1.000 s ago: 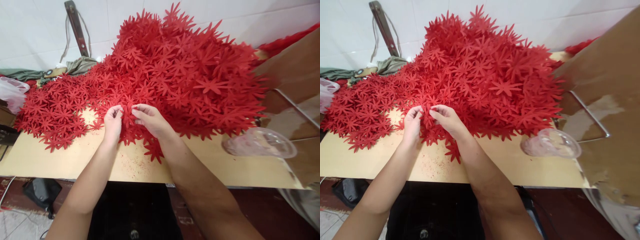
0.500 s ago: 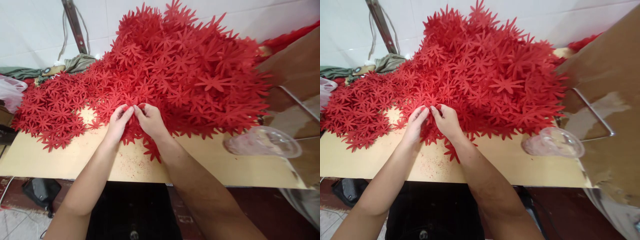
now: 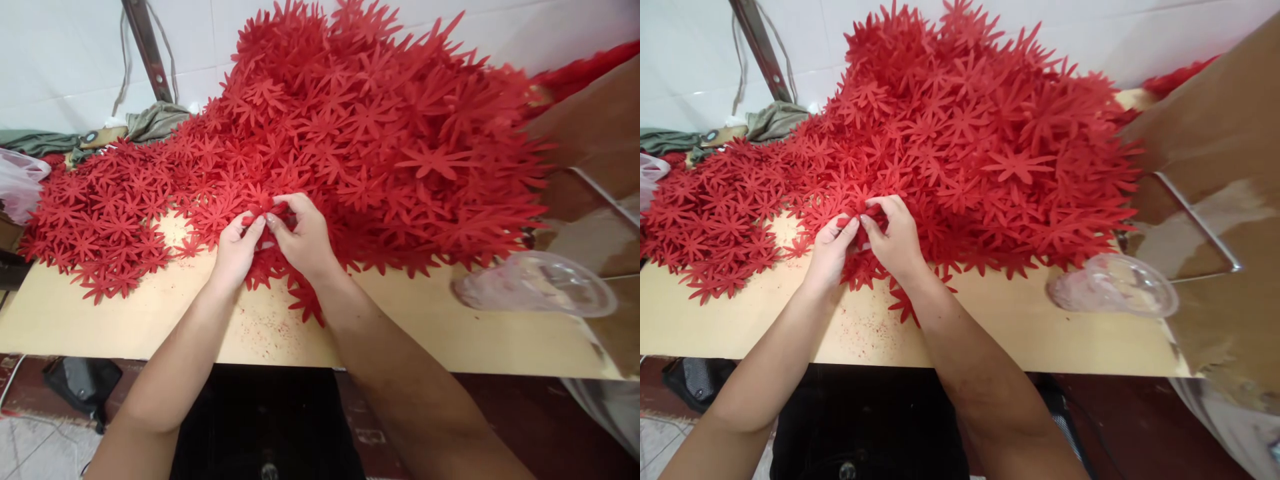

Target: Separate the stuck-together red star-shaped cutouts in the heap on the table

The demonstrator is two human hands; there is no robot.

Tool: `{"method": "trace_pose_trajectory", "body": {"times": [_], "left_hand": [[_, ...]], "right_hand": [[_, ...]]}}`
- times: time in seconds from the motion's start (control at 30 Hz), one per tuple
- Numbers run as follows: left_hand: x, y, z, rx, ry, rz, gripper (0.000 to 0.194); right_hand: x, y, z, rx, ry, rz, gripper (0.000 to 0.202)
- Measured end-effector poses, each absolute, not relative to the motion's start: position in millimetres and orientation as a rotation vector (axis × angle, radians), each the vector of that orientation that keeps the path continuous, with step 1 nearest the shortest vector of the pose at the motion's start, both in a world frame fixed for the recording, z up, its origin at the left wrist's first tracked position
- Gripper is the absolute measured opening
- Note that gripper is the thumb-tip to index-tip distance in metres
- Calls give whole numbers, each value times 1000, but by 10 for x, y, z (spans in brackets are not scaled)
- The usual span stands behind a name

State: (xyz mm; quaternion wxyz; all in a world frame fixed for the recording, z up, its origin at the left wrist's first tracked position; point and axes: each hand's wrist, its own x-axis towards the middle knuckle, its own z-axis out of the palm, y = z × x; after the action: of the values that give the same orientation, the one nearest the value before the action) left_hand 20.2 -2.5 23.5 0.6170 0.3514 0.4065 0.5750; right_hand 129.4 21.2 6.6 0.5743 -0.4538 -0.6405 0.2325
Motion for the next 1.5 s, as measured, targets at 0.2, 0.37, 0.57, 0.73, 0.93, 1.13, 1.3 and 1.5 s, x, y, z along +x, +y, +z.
{"method": "trace_pose_trajectory", "body": {"times": [0.2, 0.37, 0.57, 0.73, 0.93, 1.13, 1.3, 1.5], "left_hand": [[215, -16, 224, 904, 921, 1240, 22], [217, 15, 194, 942, 999, 1284, 16], [218, 3, 249, 901, 1098, 1313, 19], [222, -21, 233, 869, 1049, 1308, 24], [231, -48, 249, 769, 875, 1289, 30], [257, -29, 212, 637, 933, 1293, 21], [223, 4, 202, 665, 956, 1332, 20], [187, 15, 225, 758, 991, 1340, 23]], "right_hand": [[1294, 178, 127, -1090, -1239, 774, 23], [1265, 168, 142, -997, -1161, 864, 30], [1281, 211, 151, -891, -1213, 925, 32], [1324, 231, 156, -971, -1146, 779, 29], [1268, 181, 136, -1024, -1251, 621, 33], [1221, 203, 70, -1007, -1284, 511, 13], [1364, 266, 145, -994, -1128, 718, 31], [1425, 294, 141, -1076, -1073, 814, 50]]}}
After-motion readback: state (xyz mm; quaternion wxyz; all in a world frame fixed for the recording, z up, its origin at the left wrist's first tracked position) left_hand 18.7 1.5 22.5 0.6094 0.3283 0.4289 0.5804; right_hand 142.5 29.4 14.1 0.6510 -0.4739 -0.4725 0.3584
